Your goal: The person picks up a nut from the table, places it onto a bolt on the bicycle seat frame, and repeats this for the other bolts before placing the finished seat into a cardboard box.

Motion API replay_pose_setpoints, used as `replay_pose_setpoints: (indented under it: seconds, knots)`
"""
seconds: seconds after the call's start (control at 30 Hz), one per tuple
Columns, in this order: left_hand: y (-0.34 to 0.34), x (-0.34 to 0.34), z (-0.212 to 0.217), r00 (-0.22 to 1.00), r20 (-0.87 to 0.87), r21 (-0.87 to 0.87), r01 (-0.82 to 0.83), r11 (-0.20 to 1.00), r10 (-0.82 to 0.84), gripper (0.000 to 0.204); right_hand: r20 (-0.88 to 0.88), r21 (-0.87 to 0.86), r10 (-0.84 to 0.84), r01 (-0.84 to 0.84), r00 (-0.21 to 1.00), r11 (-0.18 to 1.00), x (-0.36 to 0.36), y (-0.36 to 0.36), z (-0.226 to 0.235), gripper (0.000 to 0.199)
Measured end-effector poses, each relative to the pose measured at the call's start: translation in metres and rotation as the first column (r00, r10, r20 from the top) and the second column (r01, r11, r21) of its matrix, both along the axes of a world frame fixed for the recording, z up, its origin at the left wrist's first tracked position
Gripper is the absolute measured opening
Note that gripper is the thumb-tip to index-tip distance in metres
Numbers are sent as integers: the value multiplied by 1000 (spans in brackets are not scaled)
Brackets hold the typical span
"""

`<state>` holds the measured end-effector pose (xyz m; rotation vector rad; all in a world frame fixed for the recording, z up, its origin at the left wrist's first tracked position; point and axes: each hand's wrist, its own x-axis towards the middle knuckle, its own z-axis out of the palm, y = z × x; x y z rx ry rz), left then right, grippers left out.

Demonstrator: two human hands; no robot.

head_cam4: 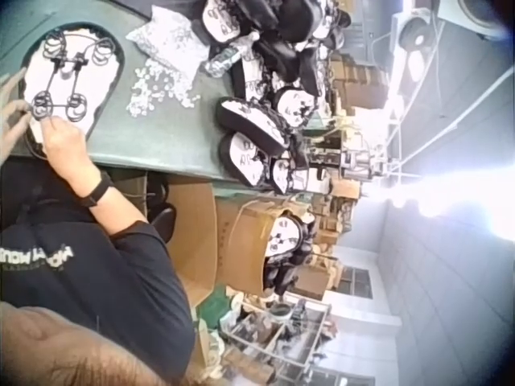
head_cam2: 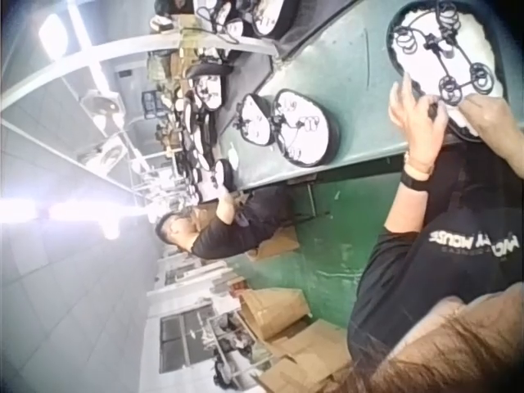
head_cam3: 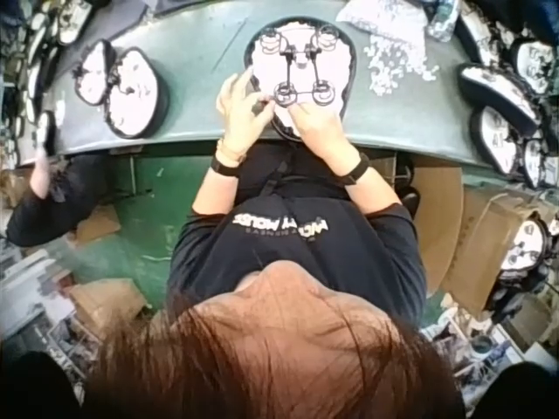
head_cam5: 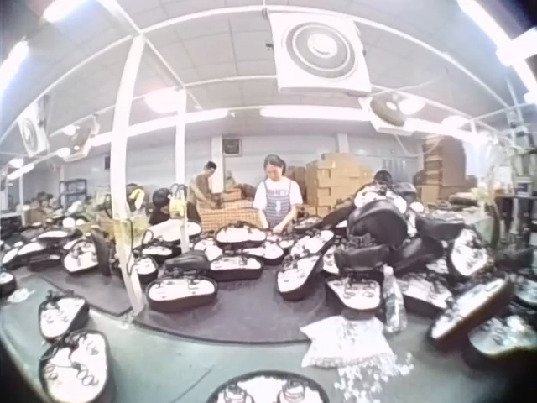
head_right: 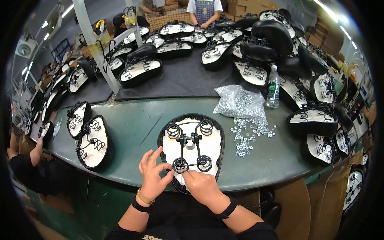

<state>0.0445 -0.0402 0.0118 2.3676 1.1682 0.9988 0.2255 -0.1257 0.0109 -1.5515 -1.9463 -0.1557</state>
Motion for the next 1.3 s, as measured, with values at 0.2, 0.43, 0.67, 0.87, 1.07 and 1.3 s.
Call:
replay_pose_setpoints:
  seconds: [0.2, 0.43, 0.67, 0.87, 1.07, 1.3]
  knots:
    - [6, 0, 3, 990, -105, -76, 90, 993, -97, 15, -12, -12, 23, -23, 1000, 1000, 3, 1, -1, 24]
    - [3, 5, -10, 993, 3, -179, 113, 977, -115, 21, -37, -13, 25, -25, 999, 1000, 1, 0, 1, 19]
    - [14, 8, -15, 986, 7, -199, 165, 966, -167, 19, -92, 2, -2, 2, 996, 1000, 2, 2, 1, 13]
    - [21, -1, -30, 982, 40, -59, 188, 980, -186, 24, -17, -65, 22, -23, 1000, 998, -4, 1, 7, 17]
    - [16, 32, -43, 986, 60, -189, 162, 969, -153, 20, -169, -217, -109, 71, 980, 974, 5, -4, -9, 14]
    - [17, 31, -47, 991, 98, -159, 102, 982, -88, 22, -84, -333, -52, 21, 995, 943, 5, -3, 7, 20]
